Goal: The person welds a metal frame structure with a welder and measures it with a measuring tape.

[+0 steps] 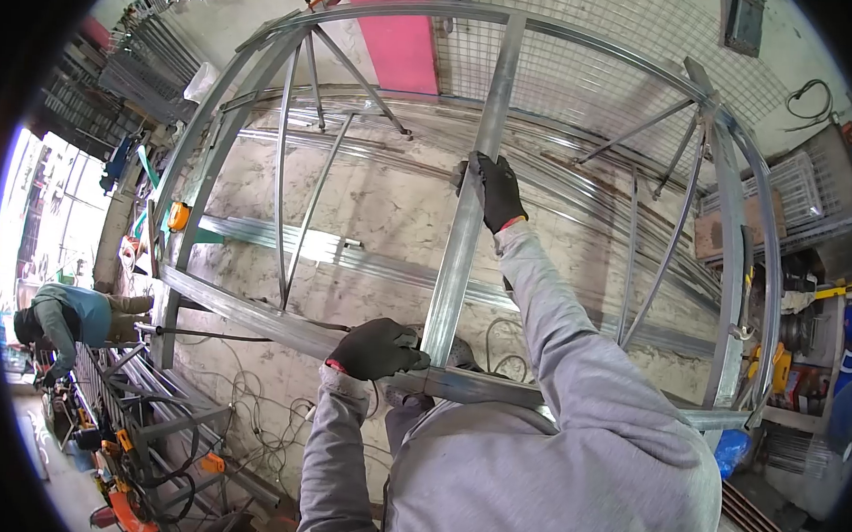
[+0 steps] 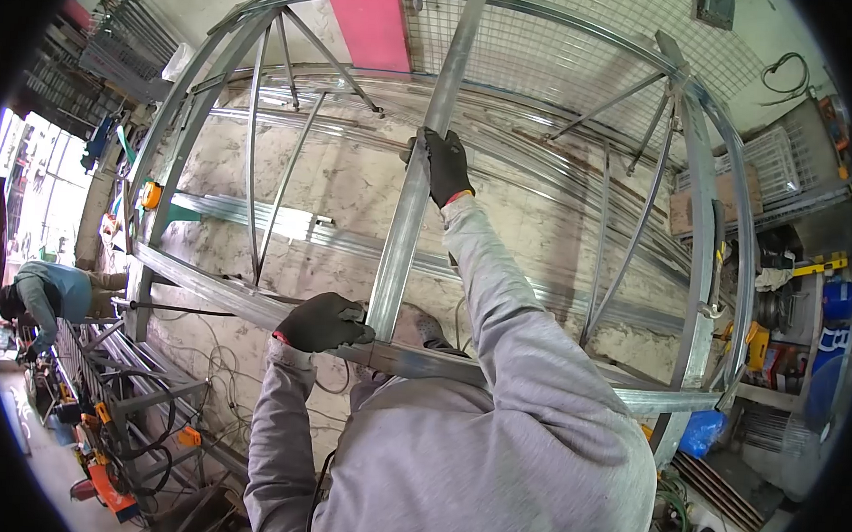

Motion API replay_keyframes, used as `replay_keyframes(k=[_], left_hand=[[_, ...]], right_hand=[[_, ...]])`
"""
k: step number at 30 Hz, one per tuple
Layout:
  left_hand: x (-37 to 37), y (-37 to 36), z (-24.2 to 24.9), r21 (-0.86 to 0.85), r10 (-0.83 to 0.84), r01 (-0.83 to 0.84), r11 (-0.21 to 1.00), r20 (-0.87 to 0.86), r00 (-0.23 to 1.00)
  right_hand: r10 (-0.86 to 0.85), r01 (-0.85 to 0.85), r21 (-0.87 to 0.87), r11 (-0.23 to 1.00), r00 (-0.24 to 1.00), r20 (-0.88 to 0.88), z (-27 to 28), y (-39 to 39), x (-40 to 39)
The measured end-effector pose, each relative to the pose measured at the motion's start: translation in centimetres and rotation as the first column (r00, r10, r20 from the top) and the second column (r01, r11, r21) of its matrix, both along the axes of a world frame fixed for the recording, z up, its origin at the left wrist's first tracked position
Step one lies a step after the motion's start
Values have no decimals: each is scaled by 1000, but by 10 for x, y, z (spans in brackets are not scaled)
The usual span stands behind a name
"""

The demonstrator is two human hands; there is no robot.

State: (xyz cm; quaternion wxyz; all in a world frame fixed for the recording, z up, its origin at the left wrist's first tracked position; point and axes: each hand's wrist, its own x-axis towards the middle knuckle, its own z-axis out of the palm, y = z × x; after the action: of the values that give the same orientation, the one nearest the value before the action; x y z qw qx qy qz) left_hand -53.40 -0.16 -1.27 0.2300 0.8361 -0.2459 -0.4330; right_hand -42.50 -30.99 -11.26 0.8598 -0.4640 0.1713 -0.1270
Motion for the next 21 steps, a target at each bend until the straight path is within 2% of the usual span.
replay_keyframes(k=[2,4,5,7,8,10,17,19,21], left_hand=[[-2,3,-1,-44,-13,11,999,-38,999],[-7,4,-8,10,33,-35,999,172,985],[-7,3,-9,10,28,-30,999,170,985],[0,-6,12,92,23,-17,996,-64,998],[-1,-5,11,93,22,-16,996,-61,998],[-5,-1,8,-42,19,-17,999,48,999],[1,-1,-9,2,-63,63,998,-27,998],[0,-1,-10,-54,-78,79,995,23,997],[-1,-3,-7,-53,-57,56,997,-1,998]], right_hand=[[-18,18,2,1000,1000,-2,3,-1,-3],[-15,15,-19,1000,999,29,1,-5,-6],[-18,18,24,1000,1000,14,1,-5,-7],[-15,15,34,999,1000,2,-2,-6,-5],[-7,7,45,999,1000,-11,-3,-6,-4],[1,-1,42,999,1000,6,-3,-8,-4],[13,-14,53,998,1000,14,-19,-12,2],[6,-7,45,999,1000,12,-13,-7,1],[3,-3,34,999,1000,8,-5,-6,0]])
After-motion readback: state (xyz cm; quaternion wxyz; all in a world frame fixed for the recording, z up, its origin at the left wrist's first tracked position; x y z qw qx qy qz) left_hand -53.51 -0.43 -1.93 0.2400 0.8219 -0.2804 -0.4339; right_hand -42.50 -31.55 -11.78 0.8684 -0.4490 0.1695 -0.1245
